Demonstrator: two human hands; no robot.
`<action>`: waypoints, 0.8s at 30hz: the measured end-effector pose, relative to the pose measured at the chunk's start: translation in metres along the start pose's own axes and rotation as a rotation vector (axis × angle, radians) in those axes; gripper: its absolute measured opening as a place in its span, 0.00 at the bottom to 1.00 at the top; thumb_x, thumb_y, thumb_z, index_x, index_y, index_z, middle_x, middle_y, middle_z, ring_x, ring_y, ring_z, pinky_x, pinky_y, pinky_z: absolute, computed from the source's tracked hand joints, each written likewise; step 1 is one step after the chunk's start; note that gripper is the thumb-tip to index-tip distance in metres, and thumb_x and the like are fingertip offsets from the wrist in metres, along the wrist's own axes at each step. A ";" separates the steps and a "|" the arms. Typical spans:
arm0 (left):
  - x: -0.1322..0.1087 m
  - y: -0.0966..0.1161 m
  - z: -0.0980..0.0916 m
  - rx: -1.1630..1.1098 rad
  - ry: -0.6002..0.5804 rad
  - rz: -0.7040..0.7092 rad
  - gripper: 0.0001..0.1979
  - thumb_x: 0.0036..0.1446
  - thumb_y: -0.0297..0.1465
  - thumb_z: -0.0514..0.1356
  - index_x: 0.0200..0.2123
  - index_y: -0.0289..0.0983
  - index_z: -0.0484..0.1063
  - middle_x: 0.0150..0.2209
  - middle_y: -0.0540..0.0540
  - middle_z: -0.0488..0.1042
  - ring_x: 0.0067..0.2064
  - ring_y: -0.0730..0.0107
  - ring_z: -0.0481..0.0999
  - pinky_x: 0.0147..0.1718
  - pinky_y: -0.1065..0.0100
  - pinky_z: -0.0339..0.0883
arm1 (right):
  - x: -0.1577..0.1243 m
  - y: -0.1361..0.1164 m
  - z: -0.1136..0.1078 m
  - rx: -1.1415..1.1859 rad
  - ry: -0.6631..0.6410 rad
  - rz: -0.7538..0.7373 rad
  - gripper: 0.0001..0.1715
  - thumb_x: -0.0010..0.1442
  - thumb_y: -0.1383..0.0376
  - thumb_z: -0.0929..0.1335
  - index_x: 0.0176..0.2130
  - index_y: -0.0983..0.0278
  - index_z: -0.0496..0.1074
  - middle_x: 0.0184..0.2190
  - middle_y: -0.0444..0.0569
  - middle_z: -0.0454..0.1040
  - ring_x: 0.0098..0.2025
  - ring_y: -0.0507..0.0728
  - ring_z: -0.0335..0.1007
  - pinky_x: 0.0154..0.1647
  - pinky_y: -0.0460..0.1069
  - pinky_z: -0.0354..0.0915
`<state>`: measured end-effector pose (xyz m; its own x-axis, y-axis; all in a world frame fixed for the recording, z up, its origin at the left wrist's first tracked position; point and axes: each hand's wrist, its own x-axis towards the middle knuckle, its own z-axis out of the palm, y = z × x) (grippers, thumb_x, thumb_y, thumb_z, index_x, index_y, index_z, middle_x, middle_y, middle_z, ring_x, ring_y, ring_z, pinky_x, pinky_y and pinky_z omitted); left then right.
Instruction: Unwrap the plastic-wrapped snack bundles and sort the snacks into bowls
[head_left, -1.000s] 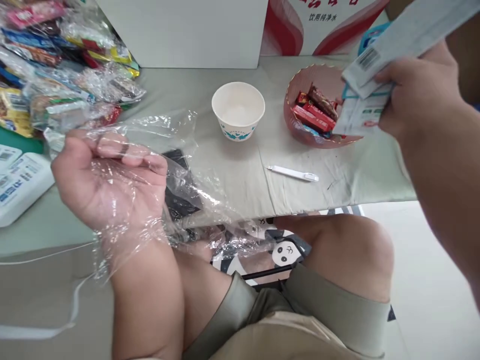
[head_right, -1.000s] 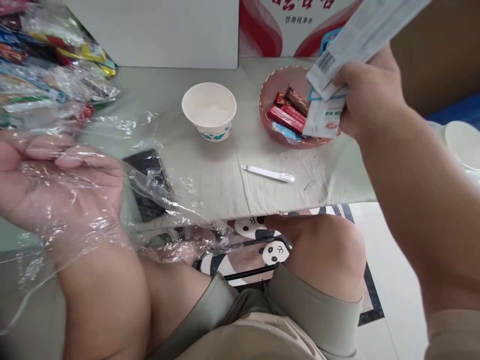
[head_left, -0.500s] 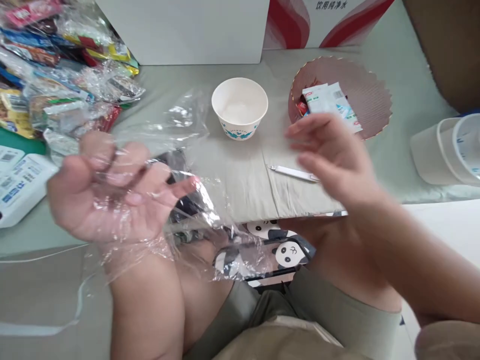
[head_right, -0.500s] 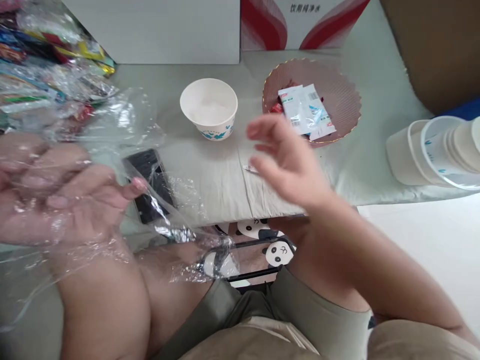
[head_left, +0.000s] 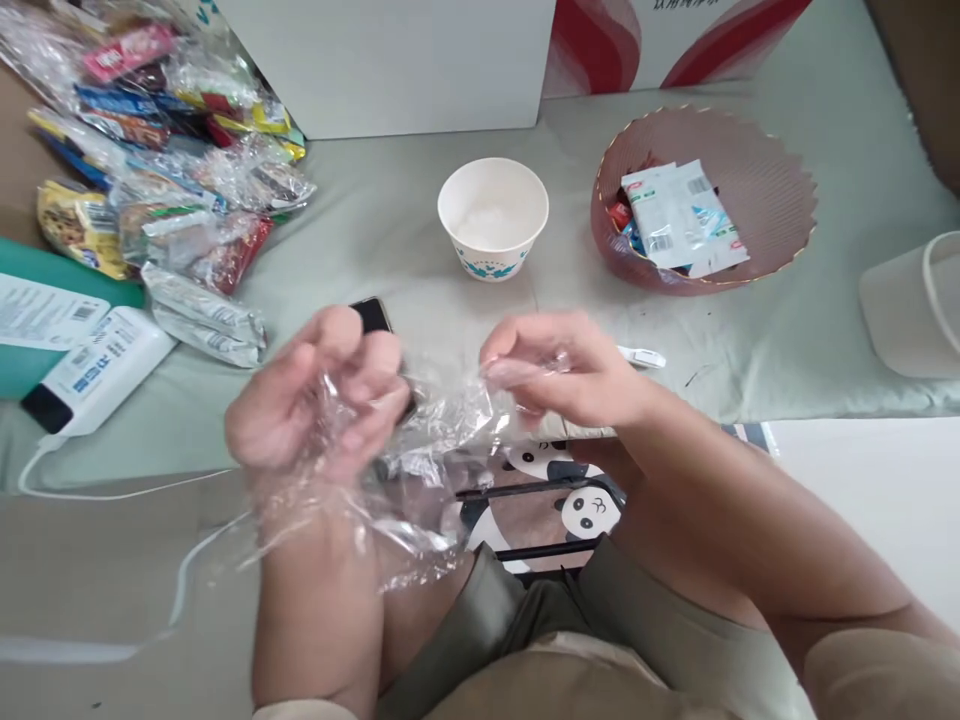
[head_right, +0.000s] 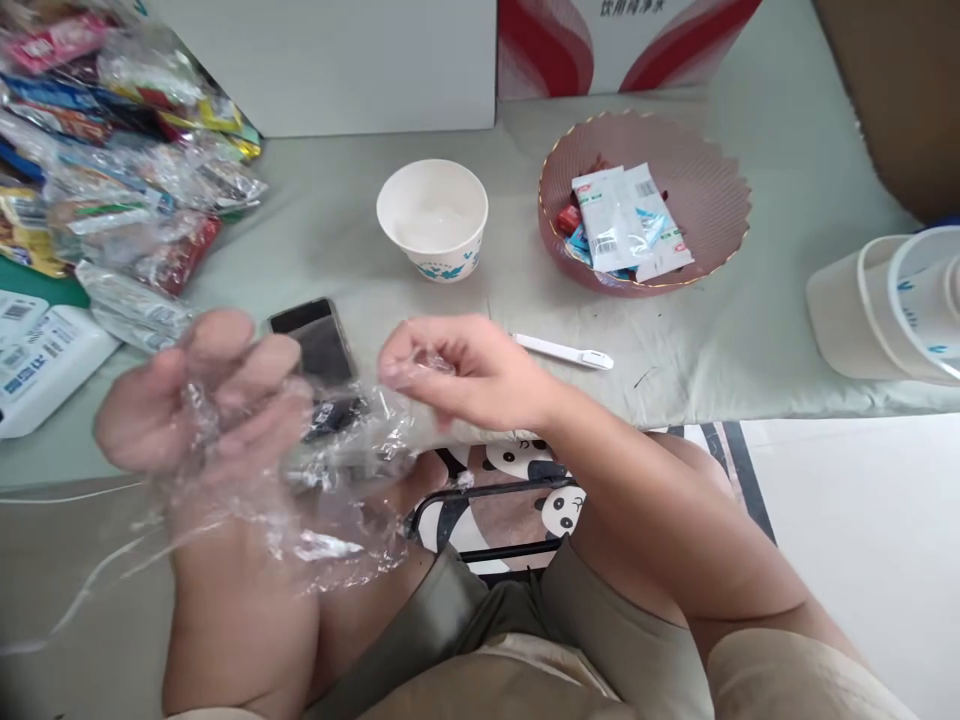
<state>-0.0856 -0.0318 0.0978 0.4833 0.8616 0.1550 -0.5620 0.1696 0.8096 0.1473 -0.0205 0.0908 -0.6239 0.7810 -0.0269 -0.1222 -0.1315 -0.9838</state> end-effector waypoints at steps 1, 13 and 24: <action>-0.002 0.001 -0.013 0.010 0.080 0.002 0.17 0.65 0.36 0.63 0.26 0.41 0.62 0.20 0.55 0.62 0.10 0.85 0.50 0.02 0.75 0.40 | -0.002 0.000 -0.003 0.015 0.067 0.042 0.15 0.63 0.53 0.74 0.36 0.63 0.74 0.20 0.39 0.69 0.18 0.48 0.65 0.18 0.44 0.65; 0.003 -0.014 -0.036 0.492 0.172 -0.533 0.08 0.49 0.35 0.74 0.32 0.39 0.83 0.25 0.47 0.81 0.17 0.78 0.69 0.11 0.77 0.53 | -0.016 0.027 -0.029 0.211 0.546 0.199 0.14 0.53 0.61 0.77 0.37 0.62 0.73 0.25 0.39 0.70 0.25 0.47 0.68 0.28 0.44 0.71; 0.007 -0.024 -0.042 0.150 0.697 -0.038 0.11 0.54 0.41 0.71 0.27 0.45 0.75 0.33 0.52 0.81 0.36 0.74 0.77 0.23 0.74 0.65 | -0.032 0.056 -0.028 0.314 0.518 0.181 0.39 0.52 0.44 0.77 0.57 0.51 0.65 0.59 0.50 0.75 0.64 0.62 0.73 0.68 0.60 0.67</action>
<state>-0.0971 -0.0092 0.0561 -0.0684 0.9702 -0.2325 -0.4307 0.1815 0.8841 0.1818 -0.0354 0.0316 -0.2105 0.9138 -0.3474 -0.3194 -0.4001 -0.8590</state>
